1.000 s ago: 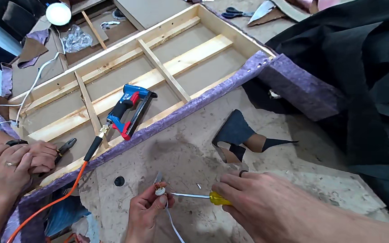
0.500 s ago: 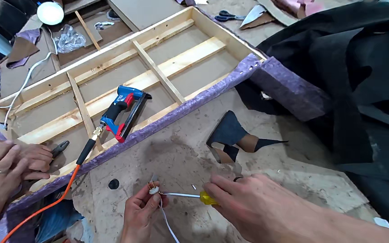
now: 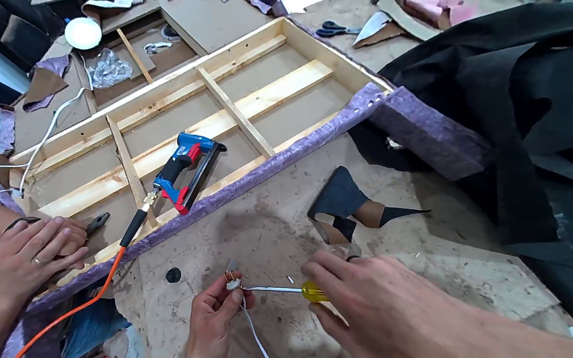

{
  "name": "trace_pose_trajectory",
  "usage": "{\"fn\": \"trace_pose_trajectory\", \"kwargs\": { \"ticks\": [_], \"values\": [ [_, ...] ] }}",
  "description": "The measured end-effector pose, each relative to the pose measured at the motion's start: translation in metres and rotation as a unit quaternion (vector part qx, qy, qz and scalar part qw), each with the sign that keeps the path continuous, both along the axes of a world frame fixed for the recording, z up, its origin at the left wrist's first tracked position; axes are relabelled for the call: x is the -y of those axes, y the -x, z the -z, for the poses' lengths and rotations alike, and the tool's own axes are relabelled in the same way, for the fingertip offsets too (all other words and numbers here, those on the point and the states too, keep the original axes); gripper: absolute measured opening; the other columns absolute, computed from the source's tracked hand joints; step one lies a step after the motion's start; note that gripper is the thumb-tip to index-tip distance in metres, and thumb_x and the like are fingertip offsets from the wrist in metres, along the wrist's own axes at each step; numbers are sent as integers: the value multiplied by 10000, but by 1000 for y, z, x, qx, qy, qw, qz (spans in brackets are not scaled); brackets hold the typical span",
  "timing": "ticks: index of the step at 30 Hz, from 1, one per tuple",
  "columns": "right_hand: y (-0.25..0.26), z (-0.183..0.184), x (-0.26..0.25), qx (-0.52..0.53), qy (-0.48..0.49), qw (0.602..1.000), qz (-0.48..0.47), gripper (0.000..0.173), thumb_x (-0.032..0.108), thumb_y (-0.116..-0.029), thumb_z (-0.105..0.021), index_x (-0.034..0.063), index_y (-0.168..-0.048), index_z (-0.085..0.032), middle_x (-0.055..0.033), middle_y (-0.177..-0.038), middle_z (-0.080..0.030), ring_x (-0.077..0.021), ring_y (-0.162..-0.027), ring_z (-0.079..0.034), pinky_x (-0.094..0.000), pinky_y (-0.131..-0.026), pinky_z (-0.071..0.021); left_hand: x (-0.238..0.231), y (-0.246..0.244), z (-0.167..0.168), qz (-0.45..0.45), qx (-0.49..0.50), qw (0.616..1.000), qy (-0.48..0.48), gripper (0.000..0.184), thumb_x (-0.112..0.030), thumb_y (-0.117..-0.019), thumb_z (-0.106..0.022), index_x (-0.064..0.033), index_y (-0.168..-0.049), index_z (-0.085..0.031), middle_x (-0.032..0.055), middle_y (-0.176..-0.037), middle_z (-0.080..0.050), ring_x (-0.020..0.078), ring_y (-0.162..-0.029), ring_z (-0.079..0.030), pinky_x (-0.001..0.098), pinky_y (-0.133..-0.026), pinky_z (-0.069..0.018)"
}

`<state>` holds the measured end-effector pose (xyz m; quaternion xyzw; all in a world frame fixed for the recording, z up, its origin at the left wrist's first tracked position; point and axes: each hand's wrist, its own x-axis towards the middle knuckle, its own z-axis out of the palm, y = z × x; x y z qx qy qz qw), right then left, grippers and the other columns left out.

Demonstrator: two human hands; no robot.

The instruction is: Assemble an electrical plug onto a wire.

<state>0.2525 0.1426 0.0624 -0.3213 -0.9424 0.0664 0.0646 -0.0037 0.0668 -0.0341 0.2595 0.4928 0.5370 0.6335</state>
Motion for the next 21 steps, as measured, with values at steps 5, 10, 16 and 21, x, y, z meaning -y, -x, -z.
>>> {"fn": "trace_pose_trajectory", "kwargs": {
  "ticks": [5, 10, 16, 21],
  "values": [
    [5, -4, 5, 26, -75, 997, -12, 212, 220, -949, -497, 88, -894, -653, -52, -714, -572, -227, -534, -567, -346, -383, -396, 3, -1, 3, -16, 10, 1000, -18, 370, -120, -944, -714, 64, -1257, -647, 149, -984, -745, 199, -815, -742, 350, -777, -636],
    [6, -10, 6, -9, -22, 998, -51, 232, 96, -844, -662, 138, -1069, -622, -71, -830, -555, -201, -440, -483, -333, -315, -338, 3, -5, 2, -28, 3, 999, -33, 386, -115, -894, -776, 63, -1220, -673, 149, -970, -755, 200, -809, -749, 349, -772, -641],
    [-12, 20, 18, -19, 7, 999, 37, 252, 248, -968, -528, 111, -1103, -690, -87, -907, -689, -267, -700, -669, -420, -526, -517, -2, -1, 10, -21, 36, 999, -33, 368, -99, -870, -789, 25, -1196, -674, 150, -985, -746, 206, -831, -741, 363, -776, -634],
    [-23, 104, 31, -88, 111, 973, 184, 290, 220, -891, -659, 128, -1165, -685, -114, -1030, -676, -298, -724, -696, -479, -531, -575, -12, 13, 22, 15, 76, 997, -11, 360, -96, -845, -815, -4, -1165, -678, 157, -998, -748, 226, -859, -750, 382, -800, -637]
  ]
}}
